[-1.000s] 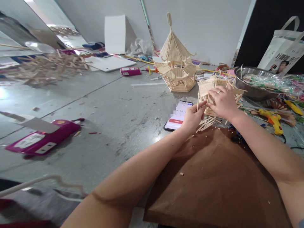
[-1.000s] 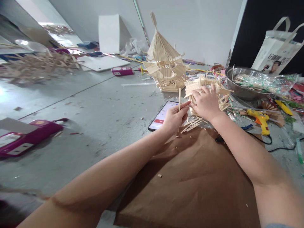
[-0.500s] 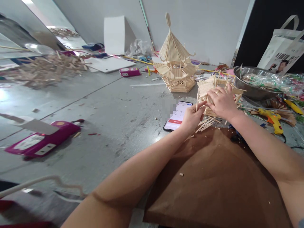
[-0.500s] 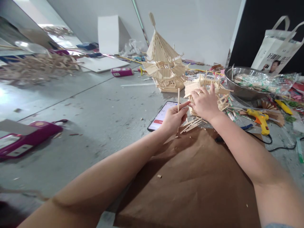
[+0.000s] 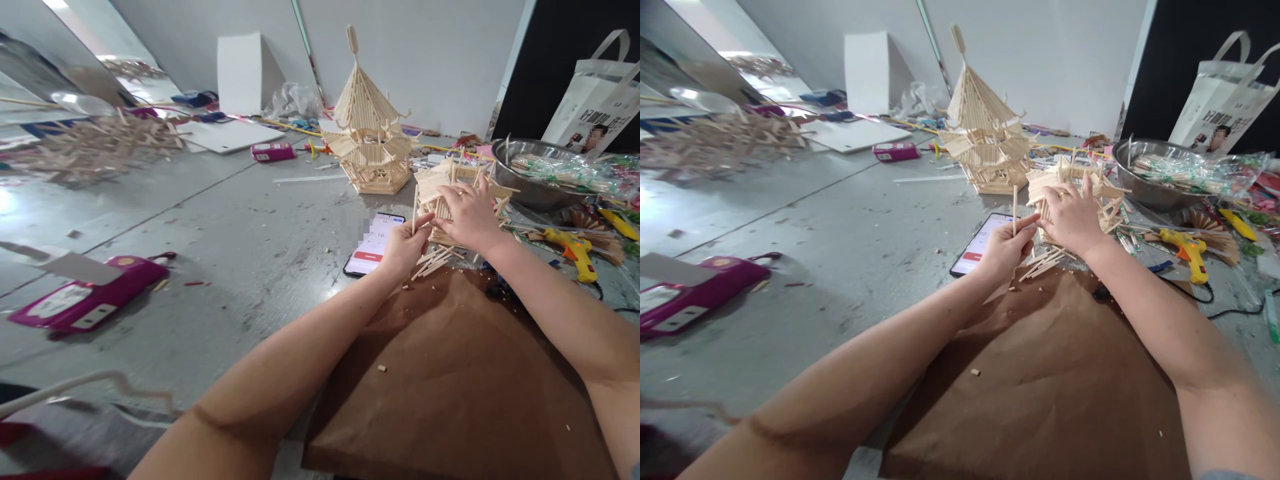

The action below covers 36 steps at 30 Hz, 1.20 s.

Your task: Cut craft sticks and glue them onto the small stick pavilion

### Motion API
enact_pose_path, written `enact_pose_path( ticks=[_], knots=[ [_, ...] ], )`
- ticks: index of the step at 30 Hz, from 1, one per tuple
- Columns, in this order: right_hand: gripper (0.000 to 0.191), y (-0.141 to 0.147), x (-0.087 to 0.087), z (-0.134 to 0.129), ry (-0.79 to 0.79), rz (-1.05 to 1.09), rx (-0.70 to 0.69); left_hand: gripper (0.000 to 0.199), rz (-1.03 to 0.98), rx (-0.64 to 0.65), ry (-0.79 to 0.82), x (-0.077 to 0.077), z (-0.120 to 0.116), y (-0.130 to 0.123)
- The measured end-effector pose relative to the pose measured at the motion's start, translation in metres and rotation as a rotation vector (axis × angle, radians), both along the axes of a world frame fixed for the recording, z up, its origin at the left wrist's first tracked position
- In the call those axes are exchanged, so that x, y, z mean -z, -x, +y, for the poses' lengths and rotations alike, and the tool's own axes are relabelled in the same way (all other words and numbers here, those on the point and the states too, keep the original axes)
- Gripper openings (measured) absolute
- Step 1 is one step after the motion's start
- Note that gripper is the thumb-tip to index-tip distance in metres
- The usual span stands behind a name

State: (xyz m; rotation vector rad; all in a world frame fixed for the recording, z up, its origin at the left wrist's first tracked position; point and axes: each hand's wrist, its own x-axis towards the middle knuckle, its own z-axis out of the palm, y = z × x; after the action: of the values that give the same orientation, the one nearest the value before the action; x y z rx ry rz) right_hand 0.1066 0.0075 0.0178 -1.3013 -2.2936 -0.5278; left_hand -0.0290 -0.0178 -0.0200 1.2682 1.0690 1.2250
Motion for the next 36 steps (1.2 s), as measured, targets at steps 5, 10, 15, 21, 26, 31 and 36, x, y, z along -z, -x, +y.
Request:
enact_pose_path(
  ticks=[5,10,15,21,26,31,36],
  knots=[
    [0.037,-0.0001,-0.0002,-0.0015,0.005,0.036,0.012,0.044,-0.015,0.013,0.006,0.0005,0.0001,-0.0007],
    [0.023,-0.0004,-0.0013,-0.0023,0.018,0.026,-0.011,0.044,-0.093,0.043,0.039,-0.0014,-0.0009,-0.0012],
    [0.023,-0.0012,0.0003,-0.0019,0.010,0.015,-0.016,0.043,-0.146,0.081,0.093,-0.0055,-0.0018,-0.0004],
    [0.023,-0.0005,0.0003,-0.0027,0.007,0.008,-0.007,0.036,-0.171,0.106,0.104,-0.0073,-0.0013,0.0009],
    [0.023,0.0006,-0.0006,-0.0035,-0.020,-0.014,0.006,0.033,-0.170,0.108,0.110,-0.0077,-0.0014,0.0010],
    [0.021,0.0012,-0.0016,-0.0043,-0.022,-0.019,0.002,0.033,-0.164,0.115,0.101,-0.0084,-0.0016,0.0008],
    [0.021,0.0019,-0.0024,-0.0052,-0.017,-0.010,0.005,0.034,-0.168,0.119,0.103,-0.0088,-0.0017,0.0007]
  ],
)
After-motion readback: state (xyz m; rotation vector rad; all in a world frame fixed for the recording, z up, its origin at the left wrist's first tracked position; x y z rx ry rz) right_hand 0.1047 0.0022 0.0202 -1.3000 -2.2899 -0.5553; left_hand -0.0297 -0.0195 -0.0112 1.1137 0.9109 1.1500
